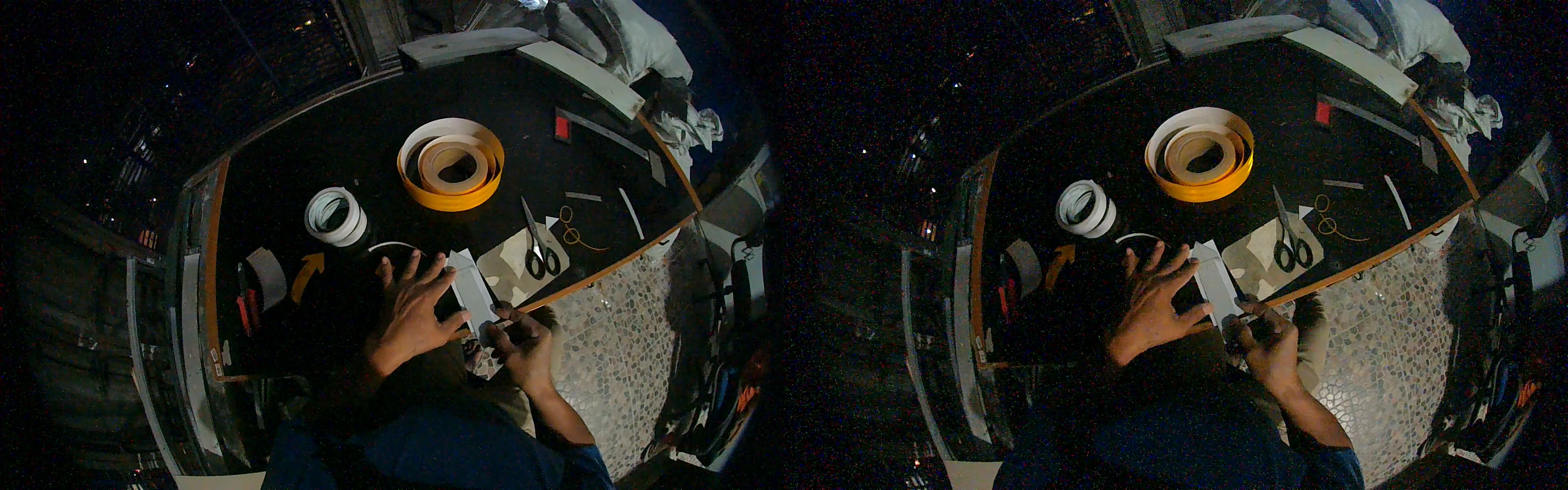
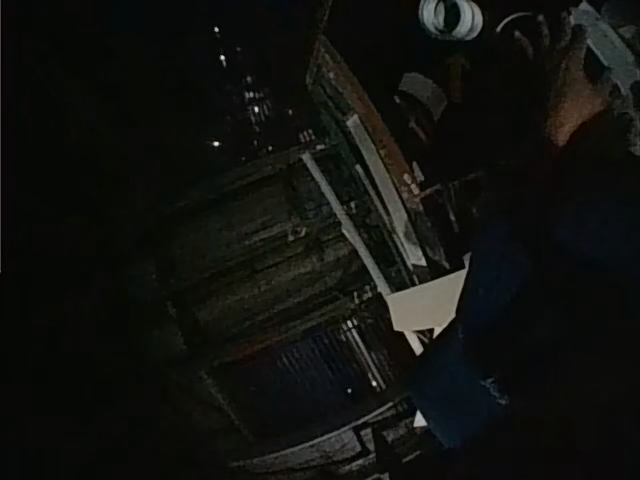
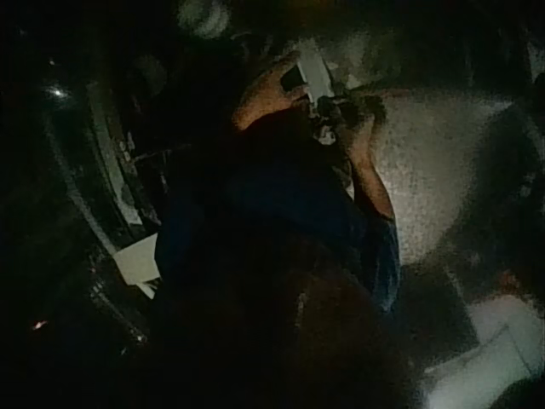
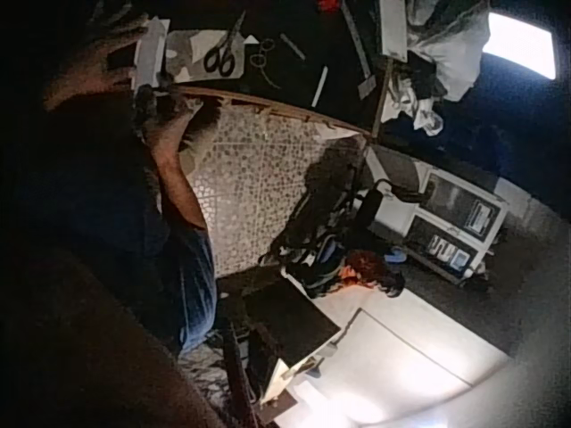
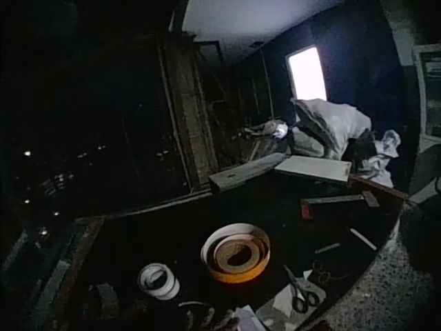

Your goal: The person uses scissors to cut a shape out of a piece of white material.

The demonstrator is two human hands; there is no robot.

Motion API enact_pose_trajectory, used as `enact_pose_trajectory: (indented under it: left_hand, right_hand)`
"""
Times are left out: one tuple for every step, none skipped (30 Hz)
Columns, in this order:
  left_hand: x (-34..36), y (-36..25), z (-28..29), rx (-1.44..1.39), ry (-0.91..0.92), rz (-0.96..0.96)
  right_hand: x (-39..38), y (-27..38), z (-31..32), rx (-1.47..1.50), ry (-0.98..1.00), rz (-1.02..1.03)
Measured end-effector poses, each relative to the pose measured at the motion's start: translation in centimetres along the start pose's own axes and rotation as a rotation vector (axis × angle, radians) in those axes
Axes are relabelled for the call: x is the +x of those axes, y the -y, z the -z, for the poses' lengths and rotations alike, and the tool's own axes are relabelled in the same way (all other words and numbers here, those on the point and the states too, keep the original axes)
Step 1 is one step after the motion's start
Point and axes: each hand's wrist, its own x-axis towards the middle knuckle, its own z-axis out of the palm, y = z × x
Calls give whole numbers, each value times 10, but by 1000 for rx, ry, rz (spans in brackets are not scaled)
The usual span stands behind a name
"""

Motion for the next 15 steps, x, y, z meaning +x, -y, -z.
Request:
enact_pose_trajectory:
  left_hand:
    - [0,0,0,-3,-1,2]
    - [-1,0,-1,-7,-3,5]
    - [-1,0,-1,-10,-5,8]
    - [-3,2,-3,1,-23,0]
    - [-5,5,-6,12,-42,-7]
    - [-7,7,-8,24,-61,-12]
    - [-10,9,-8,43,-59,-10]
    - [-12,11,-8,62,-57,-7]
    - [-14,13,-7,81,-56,-4]
    - [-15,16,-4,81,-47,-14]
    - [-15,19,-1,81,-39,-25]
    - [-16,22,1,81,-30,-36]
    - [-17,24,4,72,-29,-41]
    - [-18,25,6,63,-27,-48]
    - [-20,26,7,53,-25,-57]
  right_hand:
    - [0,0,0,-15,12,-8]
    - [0,2,1,-32,27,-28]
    - [-1,7,0,-49,42,-48]
    - [-1,10,0,-67,57,-70]
    - [-2,9,0,-75,72,-59]
    - [-1,8,0,-83,88,-47]
    - [-3,5,-1,-90,102,-39]
    - [-3,4,-2,-95,111,-49]
    - [-2,2,-3,-100,122,-59]
    - [-2,0,-5,-103,134,-70]
    - [-1,-6,-9,-98,126,-25]
    - [0,-15,-13,-91,116,20]
    - [1,-21,-16,-86,113,69]
    - [2,-25,-18,-78,109,84]
    - [2,-28,-20,-70,102,100]
